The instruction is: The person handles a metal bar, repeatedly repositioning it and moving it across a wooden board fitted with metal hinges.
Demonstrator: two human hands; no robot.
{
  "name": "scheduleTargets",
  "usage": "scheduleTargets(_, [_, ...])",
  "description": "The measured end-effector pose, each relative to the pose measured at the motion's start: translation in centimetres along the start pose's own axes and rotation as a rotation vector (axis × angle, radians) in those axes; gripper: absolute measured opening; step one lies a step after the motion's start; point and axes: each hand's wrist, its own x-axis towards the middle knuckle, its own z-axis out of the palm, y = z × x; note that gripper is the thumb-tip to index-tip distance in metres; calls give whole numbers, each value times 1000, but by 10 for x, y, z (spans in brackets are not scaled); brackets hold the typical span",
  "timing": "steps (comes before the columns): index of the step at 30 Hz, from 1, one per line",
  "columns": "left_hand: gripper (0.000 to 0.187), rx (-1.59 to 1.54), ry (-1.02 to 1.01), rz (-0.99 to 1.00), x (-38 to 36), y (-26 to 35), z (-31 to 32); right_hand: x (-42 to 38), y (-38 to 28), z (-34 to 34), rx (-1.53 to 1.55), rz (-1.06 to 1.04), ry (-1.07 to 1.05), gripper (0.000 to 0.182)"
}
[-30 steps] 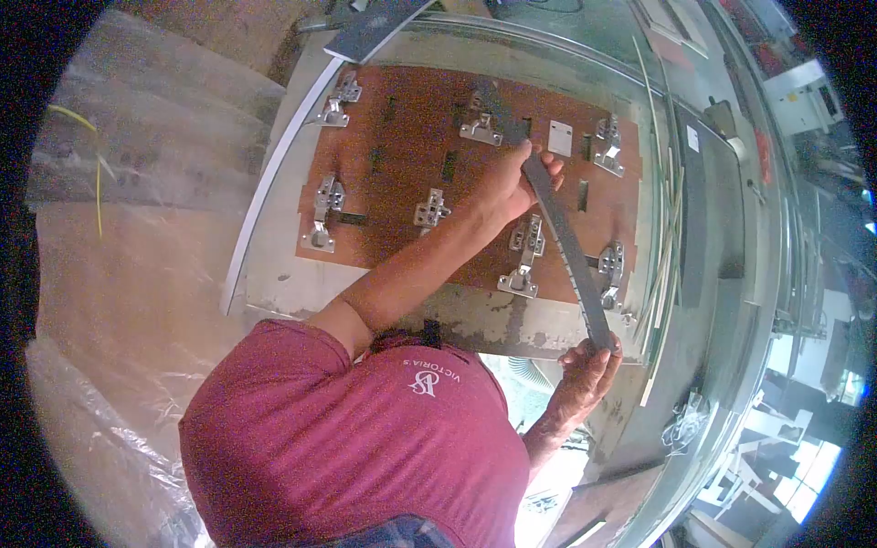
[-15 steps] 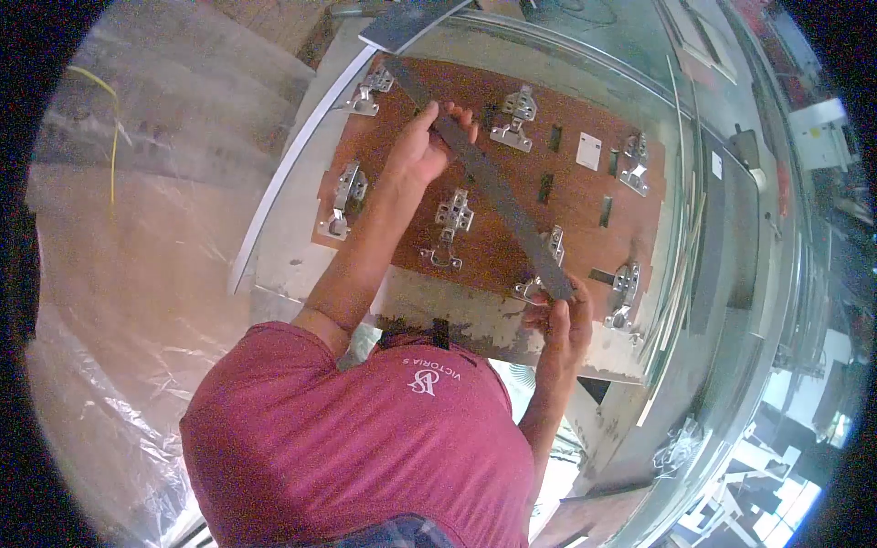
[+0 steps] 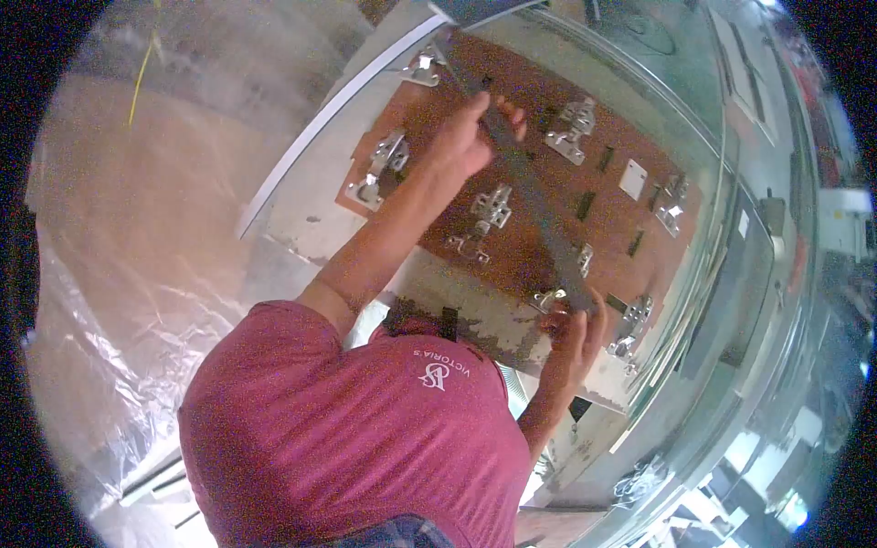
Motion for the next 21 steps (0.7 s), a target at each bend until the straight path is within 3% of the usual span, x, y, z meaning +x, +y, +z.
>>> scheduleTargets(7, [22, 133, -54, 58, -79, -10, 21, 6, 10, -39, 96, 6, 103, 48])
scheduleTargets(12, [23, 105, 47, -136, -130, -24, 6, 16, 6, -70, 155, 62, 141, 43])
scheduleTargets(16, [27, 94, 47, -218, -143, -28, -10, 15, 5, -74, 170, 24, 153, 45])
scheduleTargets(21, [27, 195, -13, -175, -146, -24, -3, 3, 4, -71, 86, -56, 202, 52])
